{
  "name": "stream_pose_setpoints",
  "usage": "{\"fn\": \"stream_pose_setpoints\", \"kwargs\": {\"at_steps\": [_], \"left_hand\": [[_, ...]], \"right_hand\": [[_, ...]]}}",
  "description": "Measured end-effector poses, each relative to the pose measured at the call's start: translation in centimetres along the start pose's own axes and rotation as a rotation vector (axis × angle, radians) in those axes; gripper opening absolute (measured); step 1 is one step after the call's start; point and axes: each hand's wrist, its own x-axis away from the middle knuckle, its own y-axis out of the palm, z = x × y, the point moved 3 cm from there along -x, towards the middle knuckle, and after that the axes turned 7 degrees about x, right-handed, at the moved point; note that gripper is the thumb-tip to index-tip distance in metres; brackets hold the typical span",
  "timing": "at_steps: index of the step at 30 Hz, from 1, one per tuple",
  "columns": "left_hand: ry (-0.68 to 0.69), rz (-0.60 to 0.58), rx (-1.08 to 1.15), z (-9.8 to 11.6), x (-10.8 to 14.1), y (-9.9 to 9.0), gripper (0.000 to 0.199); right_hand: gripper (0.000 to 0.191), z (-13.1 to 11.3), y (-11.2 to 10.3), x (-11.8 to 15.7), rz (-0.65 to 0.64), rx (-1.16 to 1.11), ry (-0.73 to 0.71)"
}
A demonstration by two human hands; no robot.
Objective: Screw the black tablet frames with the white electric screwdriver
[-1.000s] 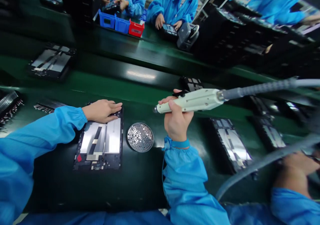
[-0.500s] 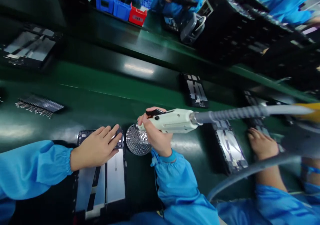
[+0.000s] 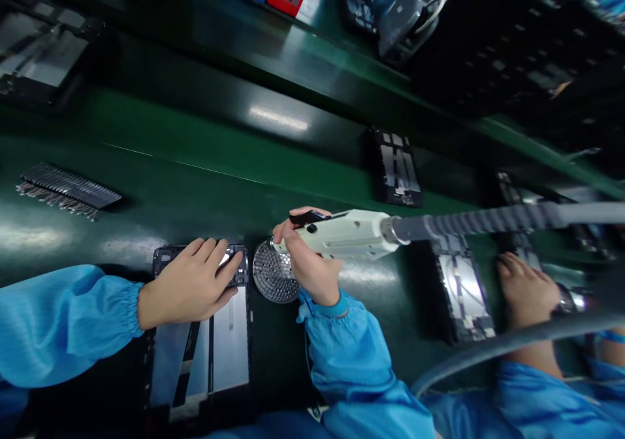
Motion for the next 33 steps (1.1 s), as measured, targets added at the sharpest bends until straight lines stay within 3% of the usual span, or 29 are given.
{"fn": "stream_pose_setpoints", "kwargs": {"at_steps": [26, 33], "left_hand": [[0.028, -0.019, -0.037, 0.3, -0.1, -0.4, 0.051], [0.017, -0.023, -0.013, 0.4, -0.1, -0.3, 0.052]], "right_hand": [[0.017, 0.2, 0.1, -0.1, -0.024, -0.029, -0.030], [0.026, -3.8, -0.7, 0.1, -0.002, 0.006, -0.187]]}}
